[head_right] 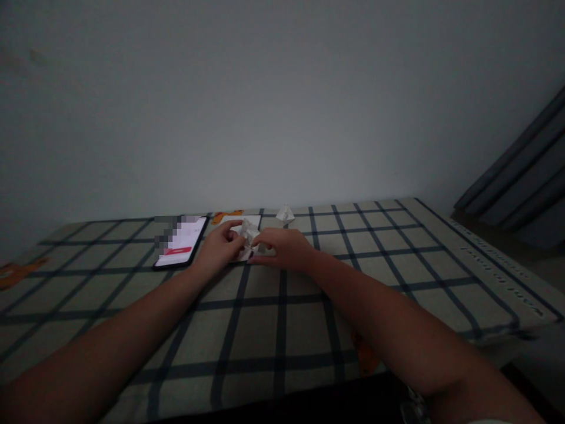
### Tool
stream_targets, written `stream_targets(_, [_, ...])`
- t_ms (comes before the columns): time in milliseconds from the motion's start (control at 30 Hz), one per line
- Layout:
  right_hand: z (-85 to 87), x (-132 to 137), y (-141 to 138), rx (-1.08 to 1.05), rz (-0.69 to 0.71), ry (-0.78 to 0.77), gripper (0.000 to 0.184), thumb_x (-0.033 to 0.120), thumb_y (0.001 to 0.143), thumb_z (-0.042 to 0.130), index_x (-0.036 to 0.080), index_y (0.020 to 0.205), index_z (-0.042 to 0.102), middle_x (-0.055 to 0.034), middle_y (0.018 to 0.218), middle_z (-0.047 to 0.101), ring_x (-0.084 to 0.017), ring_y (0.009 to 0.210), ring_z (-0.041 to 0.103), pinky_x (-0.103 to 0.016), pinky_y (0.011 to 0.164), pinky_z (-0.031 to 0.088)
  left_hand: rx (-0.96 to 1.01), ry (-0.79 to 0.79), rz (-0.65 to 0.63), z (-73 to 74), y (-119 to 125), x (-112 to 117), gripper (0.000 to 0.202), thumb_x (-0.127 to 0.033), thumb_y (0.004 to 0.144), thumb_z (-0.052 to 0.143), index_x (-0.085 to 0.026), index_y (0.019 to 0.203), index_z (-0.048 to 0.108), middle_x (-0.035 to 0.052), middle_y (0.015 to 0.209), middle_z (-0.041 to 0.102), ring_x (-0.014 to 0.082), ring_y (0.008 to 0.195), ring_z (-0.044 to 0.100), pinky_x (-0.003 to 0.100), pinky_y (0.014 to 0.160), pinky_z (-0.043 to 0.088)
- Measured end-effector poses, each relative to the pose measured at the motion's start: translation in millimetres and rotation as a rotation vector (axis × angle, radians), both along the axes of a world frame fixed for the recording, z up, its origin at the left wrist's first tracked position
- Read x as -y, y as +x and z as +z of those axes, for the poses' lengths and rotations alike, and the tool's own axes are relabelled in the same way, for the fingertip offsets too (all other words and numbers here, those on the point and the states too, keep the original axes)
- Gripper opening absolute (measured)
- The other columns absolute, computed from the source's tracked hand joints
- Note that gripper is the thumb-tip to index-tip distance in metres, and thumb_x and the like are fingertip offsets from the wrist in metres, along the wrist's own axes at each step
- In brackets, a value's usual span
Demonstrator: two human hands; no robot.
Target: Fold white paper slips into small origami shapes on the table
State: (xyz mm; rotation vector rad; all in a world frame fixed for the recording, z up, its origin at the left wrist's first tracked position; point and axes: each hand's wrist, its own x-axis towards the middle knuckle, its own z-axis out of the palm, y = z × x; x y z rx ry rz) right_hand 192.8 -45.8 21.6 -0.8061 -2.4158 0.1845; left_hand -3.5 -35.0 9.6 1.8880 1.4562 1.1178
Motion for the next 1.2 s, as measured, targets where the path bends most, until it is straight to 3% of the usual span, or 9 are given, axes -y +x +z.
stream_targets(133, [-4.5,1,-2,0.085,-0.041,0.09,0.027,0.039,0.08,0.05,0.02,0.099,0.056,-0.0031,0.09,0.058,-0.013,0.078,0.051,-0.022,0.064,0.031,0.074,-0.059,-0.027,-1.1,2,0,0.043,-0.025,0.071,0.053,-0.02,0.113,0.051,-0.0047,0.055,0.051,0.0094,0.043,0.049,0.019,0.043,0.037])
stream_targets(300, [-1.9,0,-2,0.136,-0.136,0.17,0.016,0.031,0.081,0.047,0.019,0.088,0.055,-0.0022,0.086,0.058,-0.012,0.079,0.051,-0.022,0.064,0.031,0.242,-0.132,-0.168,0.3,7,4,0.043,-0.031,0.076,0.051,-0.019,0.117,0.044,-0.0053,0.055,0.048,0.0085,0.042,0.047,0.019,0.04,0.037])
stream_targets(367, [3.3,0,0,0.147,-0.237,0.2,0.015,0.029,0.081,0.046,0.019,0.088,0.054,-0.0021,0.087,0.058,-0.013,0.079,0.051,-0.022,0.063,0.03,0.298,-0.143,-0.203,2.4,9,6,0.046,-0.036,0.079,0.048,-0.022,0.122,0.038,-0.0025,0.066,0.053,0.009,0.046,0.05,0.02,0.042,0.04])
stream_targets(467, [13.2,-2,7,0.156,-0.495,0.235,0.019,0.029,0.084,0.039,0.019,0.089,0.054,-0.004,0.09,0.058,-0.014,0.081,0.051,-0.024,0.062,0.03,0.323,-0.126,-0.225,4.5,10,9,0.049,-0.039,0.081,0.046,-0.024,0.126,0.032,0.0003,0.077,0.056,0.0091,0.05,0.051,0.021,0.043,0.041])
stream_targets(567, [20.8,-9,19,0.22,-0.704,0.195,0.023,0.032,0.086,0.036,0.019,0.092,0.054,-0.0064,0.095,0.057,-0.016,0.083,0.052,-0.025,0.063,0.032,0.245,-0.075,-0.257,3.7,10,10,0.047,-0.038,0.081,0.047,-0.023,0.124,0.036,0.0005,0.079,0.055,0.0086,0.051,0.051,0.021,0.047,0.042])
stream_targets(700, [21.5,-22,34,0.338,-0.865,0.065,0.027,0.033,0.086,0.034,0.018,0.096,0.054,-0.011,0.101,0.055,-0.02,0.086,0.053,-0.029,0.066,0.036,0.077,-0.014,-0.262,3.1,9,11,0.046,-0.036,0.08,0.047,-0.021,0.123,0.04,0.0024,0.084,0.056,0.0093,0.054,0.052,0.023,0.052,0.042])
stream_targets(900, [11.1,-33,45,0.409,-0.907,-0.033,0.027,0.032,0.085,0.037,0.018,0.098,0.056,-0.0111,0.1,0.055,-0.023,0.089,0.055,-0.033,0.068,0.04,-0.082,0.044,-0.279,6.9,8,14,0.044,-0.033,0.081,0.044,-0.02,0.123,0.041,0.0043,0.089,0.058,0.0112,0.063,0.053,0.026,0.06,0.043])
stream_targets(1200, [4.4,-38,47,0.4,-0.898,-0.064,0.027,0.034,0.083,0.038,0.019,0.096,0.056,-0.0099,0.097,0.057,-0.023,0.086,0.056,-0.033,0.068,0.04,-0.118,0.112,-0.275,7.2,11,16,0.038,-0.03,0.082,0.042,-0.02,0.119,0.045,0.0023,0.084,0.057,0.013,0.069,0.053,0.025,0.058,0.041])
